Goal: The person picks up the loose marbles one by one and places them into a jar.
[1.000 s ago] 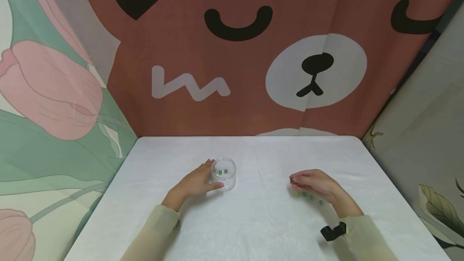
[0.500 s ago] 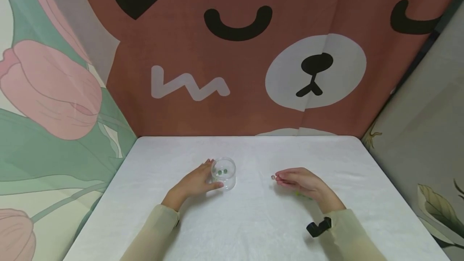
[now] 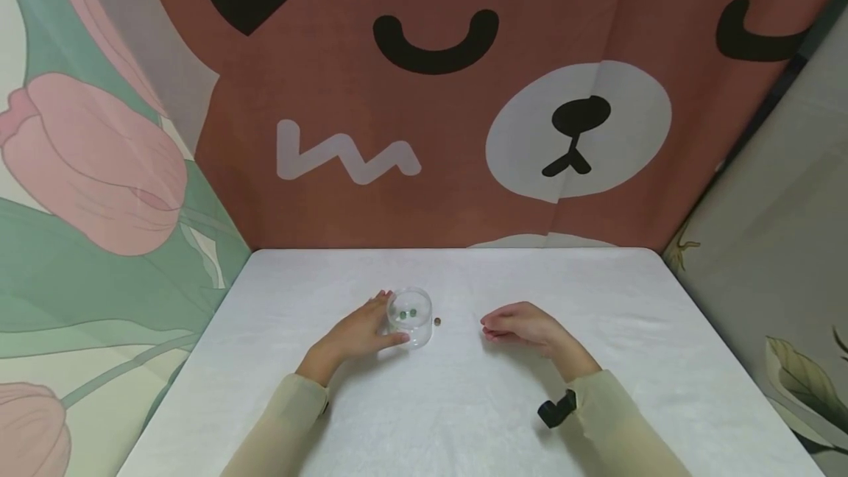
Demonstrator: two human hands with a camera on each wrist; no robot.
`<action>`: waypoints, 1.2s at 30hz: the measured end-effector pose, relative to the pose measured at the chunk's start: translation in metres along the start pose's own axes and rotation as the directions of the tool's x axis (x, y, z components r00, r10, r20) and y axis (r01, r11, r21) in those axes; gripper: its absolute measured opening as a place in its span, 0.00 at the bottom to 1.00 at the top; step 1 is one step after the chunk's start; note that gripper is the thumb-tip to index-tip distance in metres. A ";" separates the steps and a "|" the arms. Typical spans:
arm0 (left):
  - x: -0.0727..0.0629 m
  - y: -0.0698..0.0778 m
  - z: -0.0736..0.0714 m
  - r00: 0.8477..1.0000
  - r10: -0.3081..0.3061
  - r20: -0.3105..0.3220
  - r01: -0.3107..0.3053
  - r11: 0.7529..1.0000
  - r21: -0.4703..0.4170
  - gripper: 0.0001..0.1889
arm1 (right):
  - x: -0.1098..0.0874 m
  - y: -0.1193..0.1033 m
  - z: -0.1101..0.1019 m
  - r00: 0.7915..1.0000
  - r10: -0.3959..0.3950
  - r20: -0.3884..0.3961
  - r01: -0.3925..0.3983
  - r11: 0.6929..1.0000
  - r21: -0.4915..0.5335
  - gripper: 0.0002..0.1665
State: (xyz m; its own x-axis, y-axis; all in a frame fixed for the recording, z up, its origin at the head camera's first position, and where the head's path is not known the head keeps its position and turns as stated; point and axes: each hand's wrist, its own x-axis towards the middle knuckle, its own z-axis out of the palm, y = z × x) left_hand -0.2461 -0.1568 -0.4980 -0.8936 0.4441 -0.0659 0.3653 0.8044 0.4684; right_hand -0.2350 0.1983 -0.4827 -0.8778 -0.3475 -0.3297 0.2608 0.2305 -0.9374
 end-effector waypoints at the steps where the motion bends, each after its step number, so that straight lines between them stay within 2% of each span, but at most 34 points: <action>1: 0.000 0.000 0.000 1.000 0.000 0.001 0.000 1.000 -0.001 0.56 | 0.001 -0.001 0.002 1.000 0.014 -0.013 -0.014 1.000 -0.013 0.21; 5: 0.000 0.001 0.000 1.000 -0.010 0.008 0.010 1.000 -0.002 0.55 | 0.007 -0.006 0.010 0.999 0.023 -0.045 -0.029 0.991 -0.134 0.18; 7: -0.001 0.003 -0.001 1.000 -0.016 0.005 0.016 1.000 -0.010 0.55 | 0.012 -0.010 0.015 0.999 0.000 -0.052 -0.013 0.969 -0.245 0.17; 10: -0.001 0.005 -0.003 1.000 -0.020 0.001 0.020 0.999 -0.029 0.54 | 0.024 -0.017 0.024 0.996 -0.074 -0.054 0.045 0.907 -0.419 0.16; 14: -0.001 0.004 -0.001 1.000 -0.020 0.011 0.021 0.999 -0.037 0.54 | 0.044 -0.024 0.037 0.985 -0.165 -0.059 0.095 0.784 -0.614 0.17; 17: -0.001 0.004 0.000 1.000 -0.021 0.011 0.022 0.999 -0.037 0.54 | 0.058 -0.029 0.046 0.979 -0.197 -0.045 0.109 0.704 -0.702 0.17; 19: -0.001 0.004 -0.001 1.000 -0.017 0.002 0.017 0.999 -0.042 0.54 | 0.065 -0.032 0.052 0.976 -0.218 -0.029 0.126 0.663 -0.738 0.16; 24: -0.003 0.003 -0.001 1.000 -0.007 -0.006 0.007 0.998 -0.055 0.54 | 0.073 -0.035 0.065 0.969 -0.245 0.001 0.149 0.588 -0.795 0.11; 26: -0.003 0.003 -0.001 1.000 -0.006 -0.004 0.006 0.998 -0.061 0.54 | 0.075 -0.035 0.069 0.967 -0.254 -0.003 0.146 0.567 -0.811 0.09; 29: -0.005 0.004 -0.002 1.000 -0.010 -0.003 0.010 0.998 -0.062 0.54 | 0.077 -0.034 0.073 0.967 -0.253 -0.023 0.126 0.553 -0.823 0.08; 33: -0.004 0.005 -0.002 1.000 -0.011 -0.006 0.010 0.998 -0.061 0.53 | 0.079 -0.033 0.073 0.972 -0.230 -0.057 0.085 0.564 -0.822 0.08; 36: -0.003 0.005 -0.002 1.000 -0.004 -0.006 0.004 0.998 -0.063 0.52 | 0.079 -0.032 0.070 0.971 -0.227 -0.069 0.081 0.591 -0.802 0.07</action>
State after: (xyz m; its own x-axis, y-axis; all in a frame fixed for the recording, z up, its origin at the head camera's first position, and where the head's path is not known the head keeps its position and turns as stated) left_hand -0.2425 -0.1549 -0.4938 -0.8968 0.4381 -0.0623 0.3445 0.7796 0.5231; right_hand -0.2846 0.0997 -0.4863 -0.9398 -0.3267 -0.0998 -0.2390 0.8376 -0.4912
